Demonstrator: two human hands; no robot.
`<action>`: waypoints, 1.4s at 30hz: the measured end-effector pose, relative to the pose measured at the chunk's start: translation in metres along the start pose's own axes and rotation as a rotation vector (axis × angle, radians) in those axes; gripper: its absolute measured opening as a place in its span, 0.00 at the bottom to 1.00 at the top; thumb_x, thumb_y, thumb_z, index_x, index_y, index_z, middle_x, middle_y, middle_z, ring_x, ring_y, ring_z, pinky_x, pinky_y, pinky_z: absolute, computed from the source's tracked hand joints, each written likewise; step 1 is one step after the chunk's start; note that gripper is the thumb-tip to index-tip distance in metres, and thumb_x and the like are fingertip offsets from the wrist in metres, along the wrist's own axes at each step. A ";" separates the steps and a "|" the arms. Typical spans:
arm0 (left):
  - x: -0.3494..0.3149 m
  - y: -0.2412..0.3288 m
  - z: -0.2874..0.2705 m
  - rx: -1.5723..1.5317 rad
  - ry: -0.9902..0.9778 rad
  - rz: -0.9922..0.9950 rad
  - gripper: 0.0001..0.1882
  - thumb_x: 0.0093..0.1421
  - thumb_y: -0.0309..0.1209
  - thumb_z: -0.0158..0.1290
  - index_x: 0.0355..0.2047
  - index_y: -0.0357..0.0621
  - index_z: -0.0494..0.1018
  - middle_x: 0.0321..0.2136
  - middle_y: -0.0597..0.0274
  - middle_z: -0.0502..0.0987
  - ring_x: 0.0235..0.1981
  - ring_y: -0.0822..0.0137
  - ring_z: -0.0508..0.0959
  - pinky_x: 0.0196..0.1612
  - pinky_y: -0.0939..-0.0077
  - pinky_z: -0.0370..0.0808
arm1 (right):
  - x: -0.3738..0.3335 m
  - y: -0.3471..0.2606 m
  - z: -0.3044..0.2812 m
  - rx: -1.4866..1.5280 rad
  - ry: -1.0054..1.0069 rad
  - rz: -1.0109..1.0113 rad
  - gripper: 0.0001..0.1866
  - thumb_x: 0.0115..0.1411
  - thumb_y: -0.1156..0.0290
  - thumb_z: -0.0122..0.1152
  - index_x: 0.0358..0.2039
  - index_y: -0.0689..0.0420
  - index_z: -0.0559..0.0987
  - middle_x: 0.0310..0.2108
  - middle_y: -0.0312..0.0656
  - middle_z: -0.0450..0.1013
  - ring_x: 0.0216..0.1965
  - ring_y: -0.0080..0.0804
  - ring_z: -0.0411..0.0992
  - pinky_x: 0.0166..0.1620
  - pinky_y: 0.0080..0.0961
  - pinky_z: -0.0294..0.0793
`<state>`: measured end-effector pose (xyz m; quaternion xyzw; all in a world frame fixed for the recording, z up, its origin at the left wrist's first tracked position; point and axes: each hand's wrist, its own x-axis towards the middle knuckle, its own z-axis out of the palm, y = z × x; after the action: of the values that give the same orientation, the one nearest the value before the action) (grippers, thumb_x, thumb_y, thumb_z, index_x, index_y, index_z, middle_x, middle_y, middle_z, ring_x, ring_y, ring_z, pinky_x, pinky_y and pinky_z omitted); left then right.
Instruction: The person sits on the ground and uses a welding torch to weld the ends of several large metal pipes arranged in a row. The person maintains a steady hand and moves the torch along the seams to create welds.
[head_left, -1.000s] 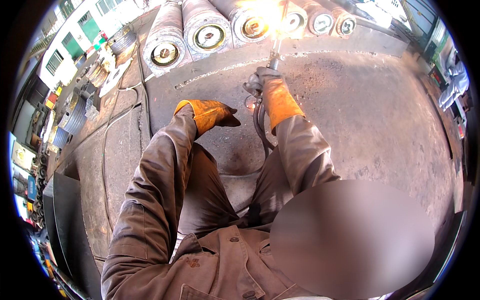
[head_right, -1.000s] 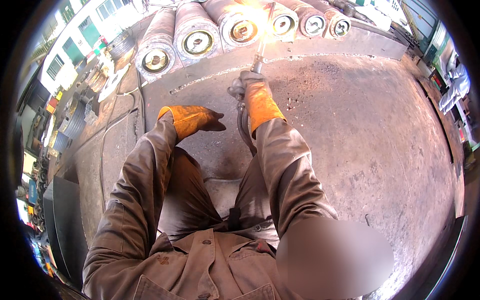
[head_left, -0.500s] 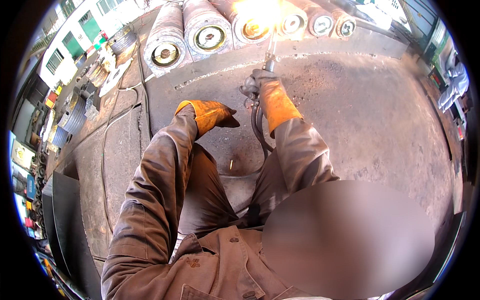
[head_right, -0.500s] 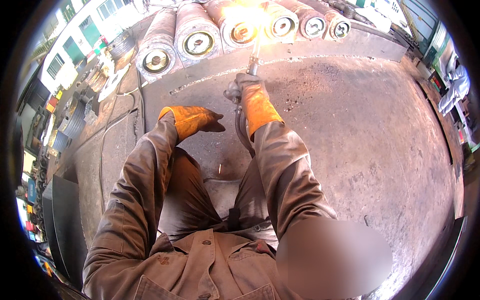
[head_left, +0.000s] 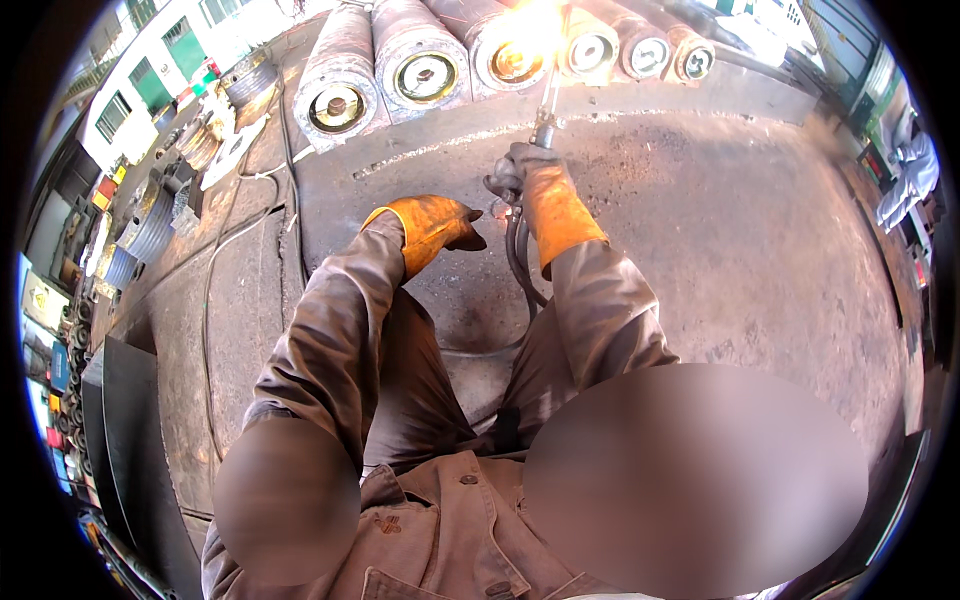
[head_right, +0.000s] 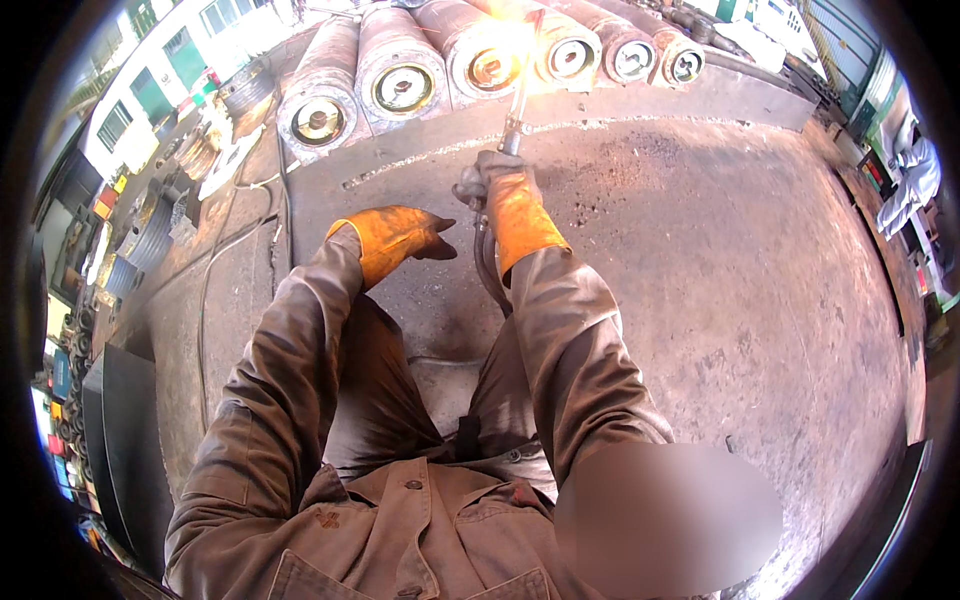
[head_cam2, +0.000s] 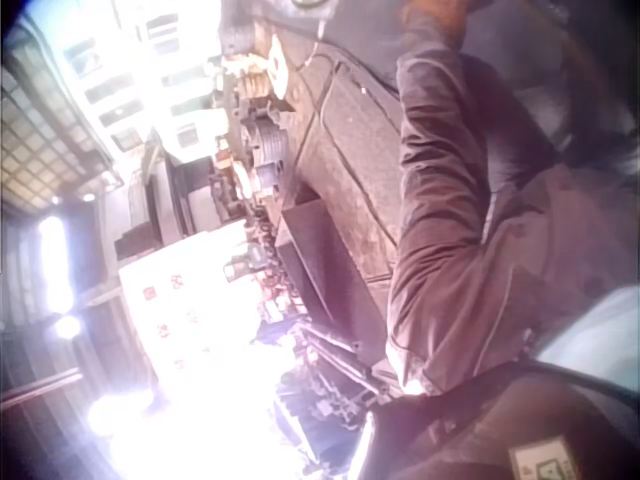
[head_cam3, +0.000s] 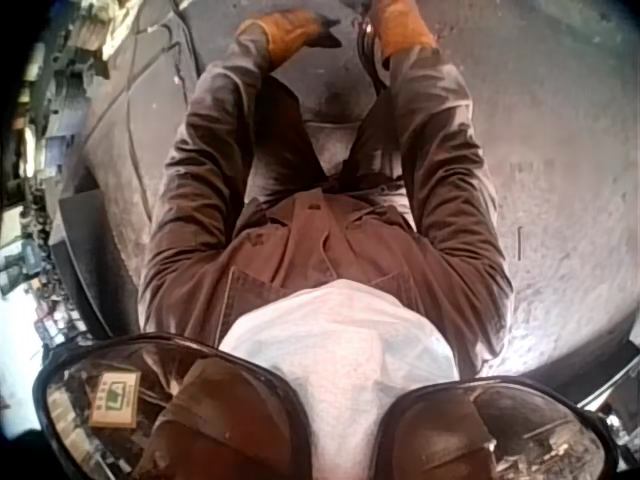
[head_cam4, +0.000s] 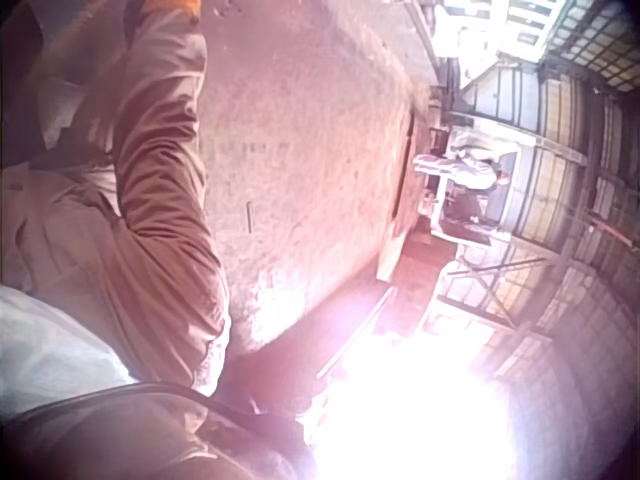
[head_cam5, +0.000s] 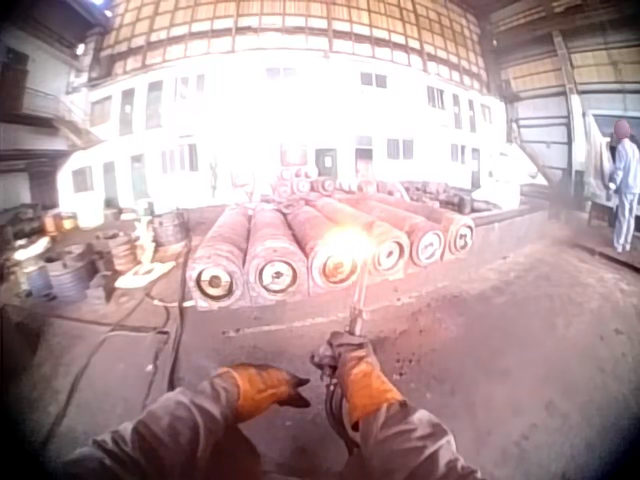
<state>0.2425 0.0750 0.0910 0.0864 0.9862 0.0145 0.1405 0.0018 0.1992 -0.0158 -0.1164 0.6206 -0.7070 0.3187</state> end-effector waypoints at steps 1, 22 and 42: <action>-0.001 0.003 -0.002 -0.069 -0.017 -0.063 0.30 0.84 0.43 0.57 0.82 0.53 0.76 0.75 0.47 0.82 0.75 0.44 0.80 0.76 0.54 0.78 | 0.001 0.006 0.002 0.017 -0.043 -0.027 0.14 0.80 0.59 0.58 0.36 0.49 0.77 0.22 0.40 0.66 0.19 0.38 0.63 0.24 0.41 0.64; 0.038 -0.024 0.025 -0.341 -0.227 -0.348 0.41 0.76 0.55 0.65 0.83 0.51 0.74 0.72 0.50 0.86 0.71 0.45 0.86 0.73 0.51 0.80 | 0.051 0.040 0.003 -0.380 -0.070 -0.037 0.15 0.82 0.58 0.65 0.44 0.56 0.89 0.35 0.41 0.89 0.37 0.30 0.88 0.39 0.35 0.87; 0.074 -0.024 0.027 -0.282 -0.223 -0.227 0.51 0.74 0.57 0.66 0.91 0.53 0.62 0.64 0.43 0.90 0.65 0.49 0.90 0.68 0.52 0.85 | 0.052 0.029 -0.031 -0.658 0.030 -0.035 0.11 0.82 0.62 0.66 0.48 0.55 0.89 0.41 0.38 0.90 0.43 0.23 0.89 0.45 0.29 0.88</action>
<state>0.1757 0.0642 0.0438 -0.0446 0.9561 0.1268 0.2602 -0.0469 0.1926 -0.0616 -0.2133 0.8181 -0.4757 0.2428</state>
